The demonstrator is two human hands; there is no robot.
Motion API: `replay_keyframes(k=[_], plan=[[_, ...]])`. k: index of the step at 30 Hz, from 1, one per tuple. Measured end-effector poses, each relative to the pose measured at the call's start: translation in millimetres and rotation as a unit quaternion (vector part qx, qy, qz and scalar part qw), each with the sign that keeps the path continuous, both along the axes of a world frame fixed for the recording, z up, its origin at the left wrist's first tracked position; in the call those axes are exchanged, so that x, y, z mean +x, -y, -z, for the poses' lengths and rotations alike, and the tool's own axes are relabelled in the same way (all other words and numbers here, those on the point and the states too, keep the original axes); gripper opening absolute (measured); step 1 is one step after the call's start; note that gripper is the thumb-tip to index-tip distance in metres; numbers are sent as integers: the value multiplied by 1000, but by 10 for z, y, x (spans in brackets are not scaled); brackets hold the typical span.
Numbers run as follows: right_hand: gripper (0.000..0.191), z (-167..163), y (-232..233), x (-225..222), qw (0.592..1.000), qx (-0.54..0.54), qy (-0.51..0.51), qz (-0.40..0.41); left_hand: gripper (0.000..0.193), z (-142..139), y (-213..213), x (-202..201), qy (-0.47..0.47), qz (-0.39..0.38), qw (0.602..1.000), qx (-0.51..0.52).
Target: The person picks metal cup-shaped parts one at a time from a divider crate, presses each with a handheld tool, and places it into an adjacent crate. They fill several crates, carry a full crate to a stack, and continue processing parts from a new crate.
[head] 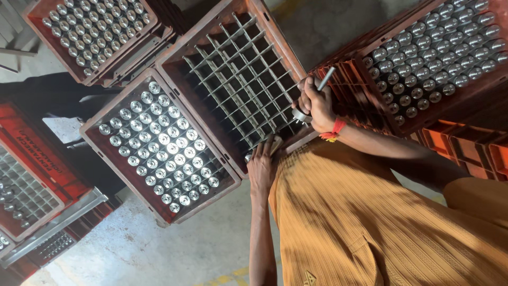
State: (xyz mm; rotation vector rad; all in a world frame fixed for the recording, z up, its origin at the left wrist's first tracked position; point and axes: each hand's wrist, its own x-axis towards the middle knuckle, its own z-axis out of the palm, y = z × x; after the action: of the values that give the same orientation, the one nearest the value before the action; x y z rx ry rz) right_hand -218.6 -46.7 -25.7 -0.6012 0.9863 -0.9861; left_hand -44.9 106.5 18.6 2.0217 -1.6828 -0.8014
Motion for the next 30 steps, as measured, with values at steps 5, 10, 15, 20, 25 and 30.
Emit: replay_keyframes(k=[5, 10, 15, 20, 25, 30], plan=[[36, 29, -158, -14, 1000, 13, -22, 6, 31, 141, -251, 121, -9, 2, 998, -56], [34, 97, -386, 37, 995, 82, -41, 24, 31, 213, -560, 563, -139, -169, 973, -76], [31, 183, -531, 131, 999, 35, -20, 27, 45, 548, -586, 1380, 97, -268, 947, -145], [33, 174, -635, 283, 998, 42, -32, 14, 49, 1065, -416, 1668, 161, -260, 949, -81], [33, 127, -709, 297, 999, 33, -42, 4, 50, 813, -591, 1834, 150, -202, 960, -122], [33, 80, -753, 239, 996, 62, -68, 18, 41, 310, -710, 1800, -162, -325, 900, -241]])
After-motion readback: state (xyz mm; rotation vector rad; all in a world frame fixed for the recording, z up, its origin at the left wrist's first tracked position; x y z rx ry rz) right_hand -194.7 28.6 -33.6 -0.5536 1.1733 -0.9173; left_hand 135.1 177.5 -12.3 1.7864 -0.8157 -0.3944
